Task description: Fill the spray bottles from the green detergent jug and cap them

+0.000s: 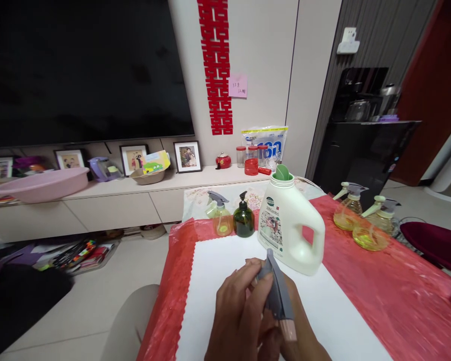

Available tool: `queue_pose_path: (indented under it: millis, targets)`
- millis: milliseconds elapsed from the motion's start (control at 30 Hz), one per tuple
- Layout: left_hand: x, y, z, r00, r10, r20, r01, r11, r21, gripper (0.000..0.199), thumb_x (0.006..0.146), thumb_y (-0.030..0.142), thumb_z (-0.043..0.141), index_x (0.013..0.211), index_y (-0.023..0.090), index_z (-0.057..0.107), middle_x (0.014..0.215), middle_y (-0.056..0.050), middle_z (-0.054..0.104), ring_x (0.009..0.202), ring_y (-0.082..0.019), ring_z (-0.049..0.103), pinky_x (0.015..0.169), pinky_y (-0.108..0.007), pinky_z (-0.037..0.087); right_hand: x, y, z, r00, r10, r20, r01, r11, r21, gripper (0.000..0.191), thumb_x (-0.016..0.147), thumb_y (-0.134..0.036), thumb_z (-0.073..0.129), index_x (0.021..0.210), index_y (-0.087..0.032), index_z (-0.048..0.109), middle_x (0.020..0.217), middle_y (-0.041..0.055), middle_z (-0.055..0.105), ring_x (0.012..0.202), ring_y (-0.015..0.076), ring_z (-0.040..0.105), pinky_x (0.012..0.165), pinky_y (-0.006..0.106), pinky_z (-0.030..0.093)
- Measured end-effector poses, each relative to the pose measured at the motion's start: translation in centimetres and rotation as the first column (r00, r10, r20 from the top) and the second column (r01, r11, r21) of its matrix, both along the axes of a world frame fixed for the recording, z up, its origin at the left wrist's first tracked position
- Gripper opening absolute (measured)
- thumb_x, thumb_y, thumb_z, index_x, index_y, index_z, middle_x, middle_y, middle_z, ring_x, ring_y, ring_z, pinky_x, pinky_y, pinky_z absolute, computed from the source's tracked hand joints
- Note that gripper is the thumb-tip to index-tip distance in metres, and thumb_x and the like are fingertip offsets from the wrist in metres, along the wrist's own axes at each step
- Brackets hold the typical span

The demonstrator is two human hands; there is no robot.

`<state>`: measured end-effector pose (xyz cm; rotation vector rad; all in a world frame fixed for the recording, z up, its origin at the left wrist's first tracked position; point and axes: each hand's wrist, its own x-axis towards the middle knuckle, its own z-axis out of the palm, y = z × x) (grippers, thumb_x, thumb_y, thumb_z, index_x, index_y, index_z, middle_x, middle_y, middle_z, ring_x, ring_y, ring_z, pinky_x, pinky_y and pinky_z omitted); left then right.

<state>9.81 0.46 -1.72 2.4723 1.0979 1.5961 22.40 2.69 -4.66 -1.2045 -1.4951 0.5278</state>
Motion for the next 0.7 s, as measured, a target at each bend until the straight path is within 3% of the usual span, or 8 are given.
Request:
queue_pose_path:
  millis: [167,367,467,600,700]
  targets:
    - [-1.0,1.7,-1.1,0.998,-0.044,0.043,0.048,0.996,-0.081,0.043,0.103,0.037,0.034,0.141,0.022,0.048,0.132,-0.014,0.066,0.125,-0.028,0.060,0.108,-0.050,0.044,-1.1,-0.2,2.0,0.995,0.032,0.092,-0.039,0.997,0.073,0.029,0.094,-0.038,0.050,0.075,-0.017,0.057,0.073,0.0036,0.058,0.068,0.0132,0.058,0.060,0.021,0.051]
    - [-2.8,2.4,-1.6,0.939,-0.182,0.292,0.278,0.901,-0.332,0.041,0.102,0.034,0.043,0.141,0.025,0.051,0.137,-0.012,0.062,0.125,-0.027,0.058,0.104,-0.044,0.049,-1.4,-0.8,3.2,0.975,0.053,0.217,-0.064,0.997,0.043,0.026,0.101,-0.035,0.047,0.086,-0.016,0.057,0.077,-0.0002,0.055,0.065,0.0073,0.049,0.058,0.017,0.043]
    - [-3.2,2.8,-1.7,0.898,-0.219,0.381,0.358,0.868,-0.345,0.039,0.103,0.034,0.041,0.138,0.024,0.055,0.134,-0.012,0.063,0.123,-0.025,0.060,0.103,-0.042,0.050,-1.4,-0.8,3.1,0.967,0.087,0.239,-0.093,0.996,0.014,0.026,0.102,-0.036,0.048,0.088,-0.016,0.058,0.076,-0.0006,0.052,0.065,0.0074,0.047,0.059,0.019,0.040]
    - [-3.2,3.0,-2.0,0.885,-0.223,0.409,0.370,0.870,-0.325,0.037,0.104,0.035,0.041,0.137,0.028,0.056,0.132,-0.010,0.063,0.123,-0.024,0.059,0.103,-0.041,0.050,-1.2,-1.0,3.4,0.961,0.149,0.233,-0.147,0.989,-0.029,0.026,0.103,-0.038,0.050,0.090,-0.016,0.057,0.078,-0.0009,0.052,0.067,0.0067,0.048,0.061,0.019,0.041]
    - [-3.3,3.0,-1.8,0.886,-0.247,0.392,0.376,0.877,-0.298,0.037,0.103,0.033,0.041,0.138,0.030,0.055,0.131,-0.008,0.064,0.123,-0.023,0.058,0.103,-0.040,0.050,-1.0,-1.1,3.7,0.960,0.148,0.239,-0.159,0.987,0.027,0.023,0.103,-0.034,0.053,0.089,-0.016,0.057,0.077,-0.0017,0.050,0.066,0.0061,0.048,0.060,0.018,0.040]
